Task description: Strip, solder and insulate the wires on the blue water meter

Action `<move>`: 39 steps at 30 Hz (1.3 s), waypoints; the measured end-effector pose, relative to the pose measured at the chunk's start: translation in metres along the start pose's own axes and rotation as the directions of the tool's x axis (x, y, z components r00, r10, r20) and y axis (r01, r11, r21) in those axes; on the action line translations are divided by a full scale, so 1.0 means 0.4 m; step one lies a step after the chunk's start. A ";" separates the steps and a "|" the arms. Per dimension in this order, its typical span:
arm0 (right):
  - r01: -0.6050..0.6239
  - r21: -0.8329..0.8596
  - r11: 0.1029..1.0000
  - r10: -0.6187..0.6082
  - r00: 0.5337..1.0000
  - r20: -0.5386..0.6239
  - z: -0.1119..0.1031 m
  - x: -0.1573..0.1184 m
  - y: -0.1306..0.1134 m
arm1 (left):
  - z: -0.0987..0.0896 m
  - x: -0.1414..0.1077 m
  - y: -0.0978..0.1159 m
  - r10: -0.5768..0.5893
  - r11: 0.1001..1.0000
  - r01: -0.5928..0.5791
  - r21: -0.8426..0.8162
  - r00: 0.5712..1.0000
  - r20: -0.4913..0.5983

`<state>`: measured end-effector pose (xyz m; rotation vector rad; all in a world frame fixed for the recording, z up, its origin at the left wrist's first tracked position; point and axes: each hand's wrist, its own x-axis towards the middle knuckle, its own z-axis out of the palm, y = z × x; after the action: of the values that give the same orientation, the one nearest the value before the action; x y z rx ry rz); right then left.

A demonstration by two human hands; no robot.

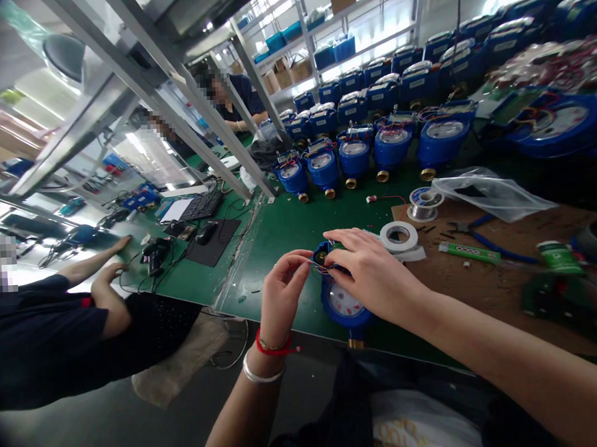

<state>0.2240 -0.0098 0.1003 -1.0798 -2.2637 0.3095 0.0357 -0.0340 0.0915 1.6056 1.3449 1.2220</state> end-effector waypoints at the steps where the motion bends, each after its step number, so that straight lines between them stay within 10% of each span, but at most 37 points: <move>1: -0.002 0.007 1.000 0.002 1.000 0.001 0.001 0.002 -0.001 | 0.001 -0.001 0.001 0.012 1.000 -0.012 0.007 1.000 -0.004; 17: -0.024 0.196 0.980 0.025 1.000 -0.002 -0.011 0.027 0.015 | 0.066 -0.024 0.009 0.214 0.928 -0.189 0.320 0.976 -0.045; 39: 0.031 0.127 0.991 -0.033 0.999 0.015 0.001 0.009 -0.005 | 0.047 -0.023 -0.005 -0.004 0.999 0.005 0.033 1.000 -0.026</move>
<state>0.2209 -0.0083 0.1023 -0.9782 -2.2415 0.4448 0.0527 -0.0416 0.0819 1.6143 1.3909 1.2274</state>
